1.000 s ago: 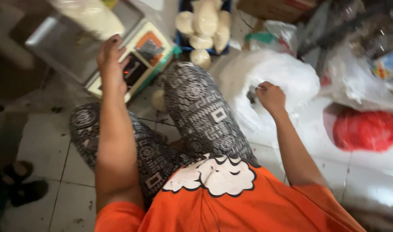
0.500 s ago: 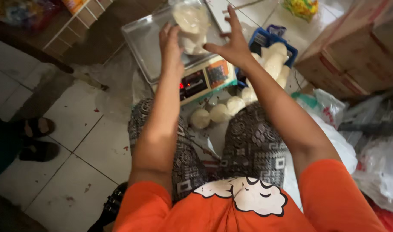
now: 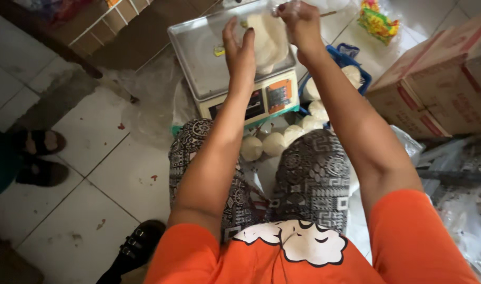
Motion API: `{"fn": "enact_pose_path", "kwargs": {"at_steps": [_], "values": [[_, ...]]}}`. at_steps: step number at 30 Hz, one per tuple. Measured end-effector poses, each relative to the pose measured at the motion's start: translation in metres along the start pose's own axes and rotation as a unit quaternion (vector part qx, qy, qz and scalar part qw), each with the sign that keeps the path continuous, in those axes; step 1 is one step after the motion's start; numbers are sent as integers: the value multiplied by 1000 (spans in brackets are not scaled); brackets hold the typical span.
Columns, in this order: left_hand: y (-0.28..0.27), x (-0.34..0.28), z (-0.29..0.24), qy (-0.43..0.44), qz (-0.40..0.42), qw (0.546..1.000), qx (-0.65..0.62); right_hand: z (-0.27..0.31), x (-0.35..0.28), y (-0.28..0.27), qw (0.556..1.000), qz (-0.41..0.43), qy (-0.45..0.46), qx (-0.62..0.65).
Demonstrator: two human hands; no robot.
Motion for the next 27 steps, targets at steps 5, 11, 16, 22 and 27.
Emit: {"fn": "enact_pose_path", "kwargs": {"at_steps": [5, 11, 16, 22, 27], "values": [[44, -50, -94, 122, 198, 971, 62, 139, -97, -60, 986, 24, -80, -144], [87, -188, -156, 16, 381, 923, 42, 202, -242, -127, 986, 4, -54, -158], [83, -305, -154, -108, 407, 905, -54, 151, -329, -122, 996, 34, 85, -14], [83, -350, -136, -38, 451, 891, 31, 137, -398, -151, 994, 39, 35, -96], [101, -338, -130, 40, 383, 922, 39, 139, -411, -193, 986, -92, 21, -135]]}}
Point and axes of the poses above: each hand's wrist, its own x-axis towards the middle knuckle, its own y-axis out of the palm, z = x × y, the point moved 6 cm from there along x, towards the middle knuckle, and after that the axes turned 12 degrees about -x, right-handed, at the moved point
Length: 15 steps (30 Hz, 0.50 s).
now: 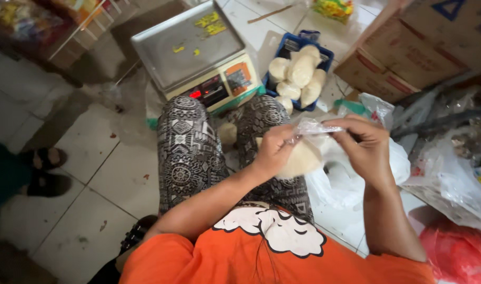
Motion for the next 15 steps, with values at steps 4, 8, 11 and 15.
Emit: {"fn": "enact_pose_path", "kwargs": {"at_steps": [4, 8, 11, 15], "values": [[0, 4, 10, -64, -23, 998, 16, -14, -18, -11, 943, -208, -72, 248], [3, 7, 7, -67, -15, 997, 19, -40, -22, 30, 989, -107, 56, 82], [6, 15, -6, -44, 36, 995, 78, -28, -15, 34, 995, -86, -20, 47], [18, 28, -34, 27, 145, 973, 175, -1, 4, 20, 994, -40, -62, -81]]}}
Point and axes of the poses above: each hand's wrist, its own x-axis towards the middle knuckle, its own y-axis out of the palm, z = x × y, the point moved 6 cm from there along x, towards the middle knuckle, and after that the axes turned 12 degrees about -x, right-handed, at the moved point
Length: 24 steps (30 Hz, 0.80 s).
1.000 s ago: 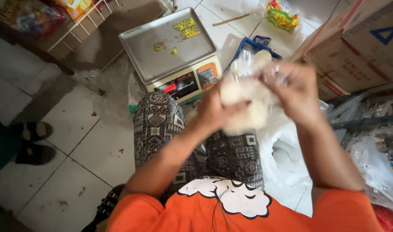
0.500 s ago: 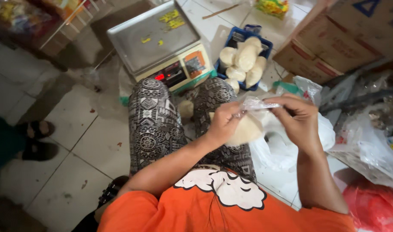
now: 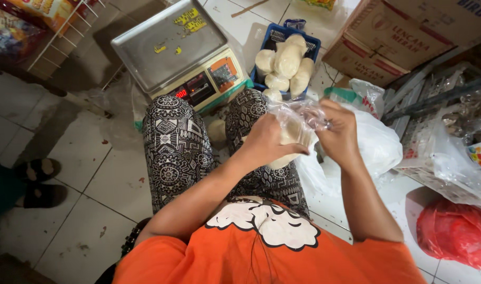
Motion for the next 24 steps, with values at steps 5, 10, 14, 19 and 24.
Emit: {"fn": "enact_pose_path", "kwargs": {"at_steps": [5, 10, 14, 19, 24], "values": [[-4, 13, 1, -56, 39, 998, -9, 16, 6, -25, 990, -19, 45, 130], [-9, 2, 26, -86, 34, 995, -33, 9, 16, -62, 951, -188, 27, 242], [-6, -3, 41, -87, 43, 995, -11, 16, 23, 8, 992, 64, -48, 99], [-6, 6, 44, -116, 77, 989, -51, -10, 36, 51, 966, 106, 18, 234], [-12, 3, 44, -166, 74, 982, -50, 13, 66, 2, 967, -17, 38, 253]]}}
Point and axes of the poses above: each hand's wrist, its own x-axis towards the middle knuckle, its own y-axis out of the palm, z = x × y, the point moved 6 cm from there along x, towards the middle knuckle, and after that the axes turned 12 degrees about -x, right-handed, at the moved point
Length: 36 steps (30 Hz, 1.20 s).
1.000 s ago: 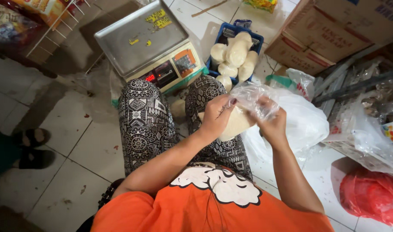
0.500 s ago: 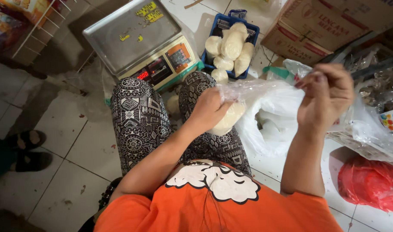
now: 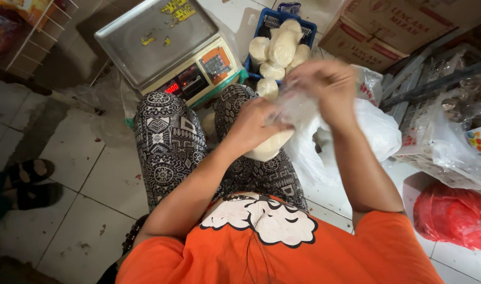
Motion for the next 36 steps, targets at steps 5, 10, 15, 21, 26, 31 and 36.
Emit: {"fn": "enact_pose_path", "kwargs": {"at_steps": [5, 10, 15, 21, 26, 31, 36], "values": [[-4, 2, 16, -11, -48, 997, 57, 110, -23, -1, 908, 55, -212, -356], [1, 6, 22, -10, -6, 1000, -8, 88, -63, 78, 584, 208, -439, -650], [0, -1, 6, 17, 3, 993, 113, 15, -38, 42, 536, 392, -175, -727], [10, -16, -20, 102, 52, 989, 89, -2, -75, 6, 843, 427, -2, -326], [-2, -17, -44, 111, 18, 984, 135, -43, -98, -8, 921, 301, 241, -49], [6, -11, -67, 98, 60, 979, 168, -57, -115, -15, 901, 142, 369, 178], [35, 9, -47, -30, 199, 977, -74, -38, -116, -18, 888, 106, 340, 291]]}}
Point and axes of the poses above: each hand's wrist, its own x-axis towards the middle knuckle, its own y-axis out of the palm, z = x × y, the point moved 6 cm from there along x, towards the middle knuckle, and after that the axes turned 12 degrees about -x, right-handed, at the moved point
